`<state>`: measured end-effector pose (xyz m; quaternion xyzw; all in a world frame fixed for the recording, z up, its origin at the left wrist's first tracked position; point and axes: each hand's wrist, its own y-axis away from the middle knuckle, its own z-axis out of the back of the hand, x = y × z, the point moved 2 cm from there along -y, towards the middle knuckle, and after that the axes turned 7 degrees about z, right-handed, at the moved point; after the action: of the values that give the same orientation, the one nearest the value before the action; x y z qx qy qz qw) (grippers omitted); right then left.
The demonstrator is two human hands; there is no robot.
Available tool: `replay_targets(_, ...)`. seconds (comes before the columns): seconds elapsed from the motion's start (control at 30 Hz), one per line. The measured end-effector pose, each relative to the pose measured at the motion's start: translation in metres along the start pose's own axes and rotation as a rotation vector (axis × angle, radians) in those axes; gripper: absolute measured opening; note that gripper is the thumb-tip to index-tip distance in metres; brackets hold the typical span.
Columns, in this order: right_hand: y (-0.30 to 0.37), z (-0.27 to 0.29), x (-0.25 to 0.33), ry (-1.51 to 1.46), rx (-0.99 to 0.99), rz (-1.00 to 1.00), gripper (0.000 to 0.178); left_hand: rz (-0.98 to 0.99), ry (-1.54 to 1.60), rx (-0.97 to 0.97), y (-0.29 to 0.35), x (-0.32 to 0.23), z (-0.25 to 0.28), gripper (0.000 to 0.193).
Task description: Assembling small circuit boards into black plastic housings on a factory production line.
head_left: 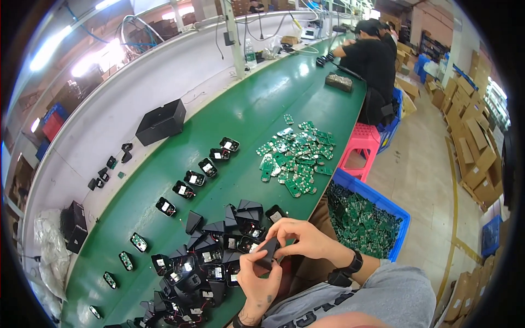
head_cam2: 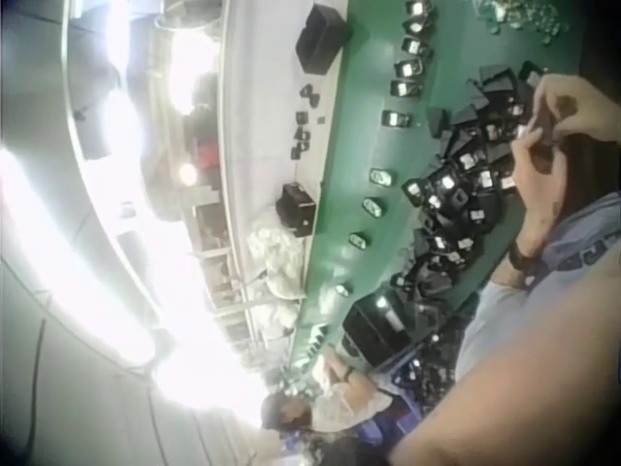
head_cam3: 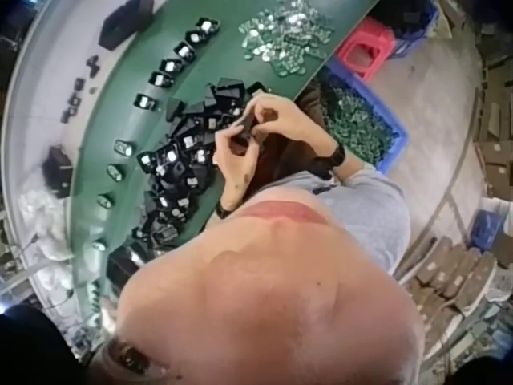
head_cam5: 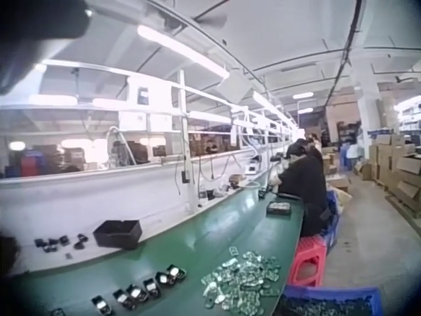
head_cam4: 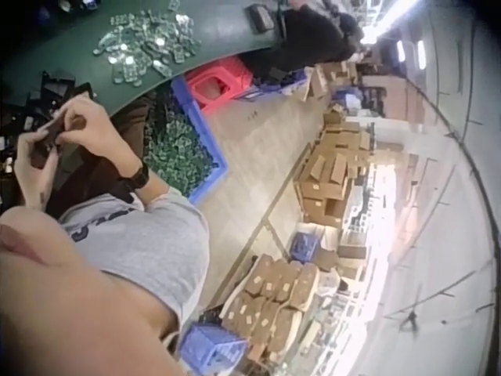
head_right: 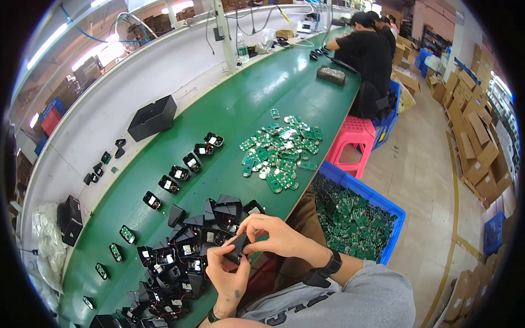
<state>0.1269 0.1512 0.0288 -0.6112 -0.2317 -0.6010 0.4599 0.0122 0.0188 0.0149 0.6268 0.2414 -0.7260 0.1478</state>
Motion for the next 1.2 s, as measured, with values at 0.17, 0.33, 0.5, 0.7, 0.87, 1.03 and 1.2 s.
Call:
replay_targets(0.17, 0.006, 0.000, -0.007, -0.088, -0.052, 0.007, 0.022, 0.003, 0.095, 0.021, -0.001, 0.010, -0.009, 0.035)
replay_targets(0.33, 0.008, -0.004, 0.014, 0.501, 0.010, 0.429, 0.019, 0.559, 0.558, 0.235, -0.010, 0.022, 0.019, 0.031)
replay_targets(0.5, 0.011, 0.000, 0.024, 0.556, 0.270, 0.769, 0.018, 0.726, 0.619, 0.391, -0.017, 0.022, 0.033, 0.031)
replay_targets(0.7, 0.014, -0.007, 0.036, 0.720, 0.336, 0.909, 0.016, 0.742, 0.480, 0.516, -0.014, 0.021, 0.031, 0.030)
replay_targets(0.87, 0.020, -0.010, 0.032, 0.763, 0.310, 0.953, 0.013, 0.731, 0.476, 0.489, -0.012, 0.020, 0.028, 0.028)
replay_targets(1.03, 0.015, -0.017, 0.024, 0.725, 0.001, 0.554, 0.015, 0.490, 0.467, 0.248, -0.005, 0.014, 0.018, 0.028)
replay_targets(1.2, 0.015, -0.026, 0.002, 0.412, -0.222, 0.102, 0.011, 0.121, 0.231, -0.056, -0.003, 0.013, 0.008, 0.036)
